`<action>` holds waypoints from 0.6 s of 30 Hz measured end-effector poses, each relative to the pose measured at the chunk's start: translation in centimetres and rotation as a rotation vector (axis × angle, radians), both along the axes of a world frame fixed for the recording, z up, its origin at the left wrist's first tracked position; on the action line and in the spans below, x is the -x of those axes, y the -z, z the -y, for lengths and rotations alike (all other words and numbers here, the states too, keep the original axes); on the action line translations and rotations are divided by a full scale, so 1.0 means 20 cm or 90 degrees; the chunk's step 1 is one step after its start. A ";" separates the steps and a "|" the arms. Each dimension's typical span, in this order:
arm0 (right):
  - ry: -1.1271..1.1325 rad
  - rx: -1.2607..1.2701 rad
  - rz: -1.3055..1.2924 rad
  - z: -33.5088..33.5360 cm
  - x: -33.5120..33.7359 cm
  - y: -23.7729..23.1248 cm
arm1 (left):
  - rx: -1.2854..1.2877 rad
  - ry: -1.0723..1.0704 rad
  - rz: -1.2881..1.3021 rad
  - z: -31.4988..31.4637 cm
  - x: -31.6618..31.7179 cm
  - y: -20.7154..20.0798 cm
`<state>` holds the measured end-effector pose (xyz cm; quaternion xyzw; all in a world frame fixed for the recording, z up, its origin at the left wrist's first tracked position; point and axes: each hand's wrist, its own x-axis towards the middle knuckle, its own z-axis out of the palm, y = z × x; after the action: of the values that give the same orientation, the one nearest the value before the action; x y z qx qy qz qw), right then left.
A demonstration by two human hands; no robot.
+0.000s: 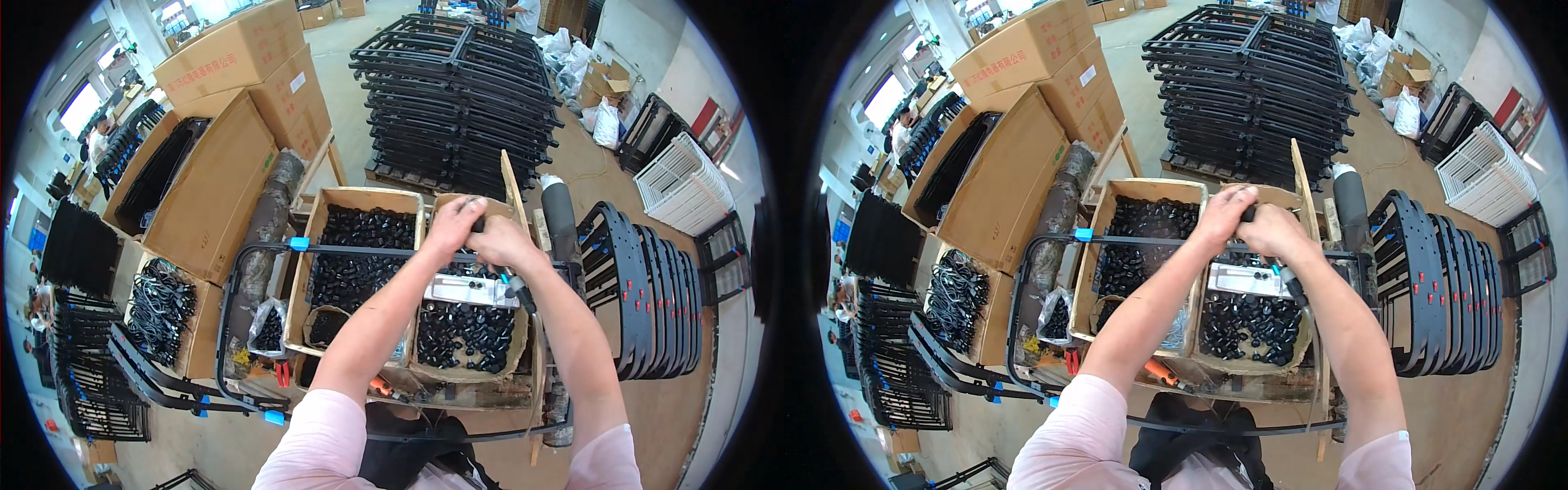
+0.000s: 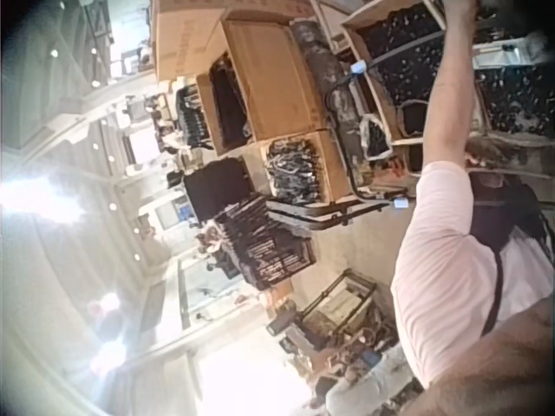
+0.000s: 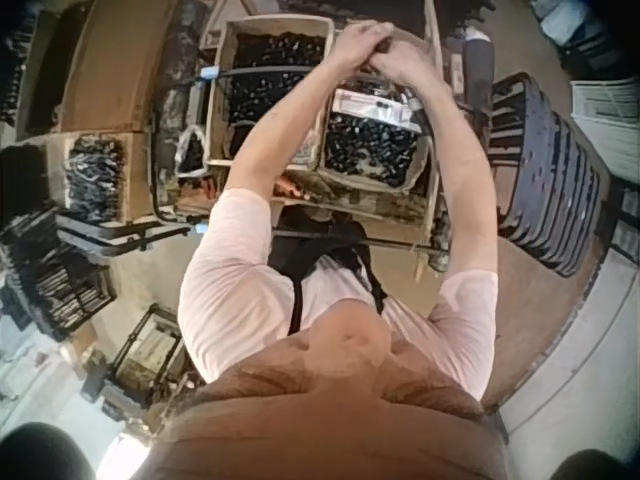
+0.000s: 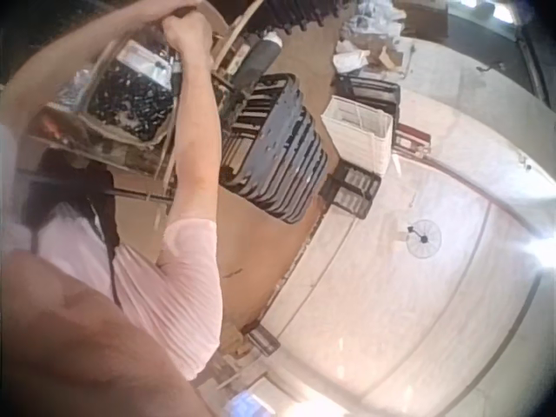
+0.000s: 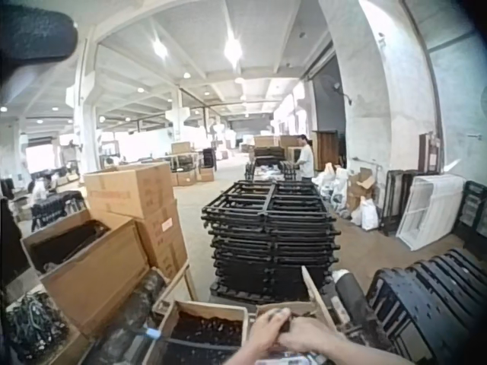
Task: The person assembles electronic components in a factory setting. They use a power drill to secure parts onto a black frame, connect wires, and place the finished unit into a cardboard box.
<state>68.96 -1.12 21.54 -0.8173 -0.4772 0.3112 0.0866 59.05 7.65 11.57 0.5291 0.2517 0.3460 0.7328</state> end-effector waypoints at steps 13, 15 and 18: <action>-0.022 0.000 0.038 -0.22 0.32 0.07 | -0.008 -0.011 -0.020 -0.21 0.33 0.05; -0.028 -0.009 0.048 -0.23 0.35 0.06 | -0.013 -0.016 0.006 -0.22 0.34 0.09; -0.032 -0.033 0.034 -0.23 0.32 0.13 | -0.007 -0.005 -0.001 -0.22 0.33 0.10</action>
<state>62.47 3.55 18.86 -0.8103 -0.5079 0.2792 0.0871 52.36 12.03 9.60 0.5323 0.2528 0.3500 0.7282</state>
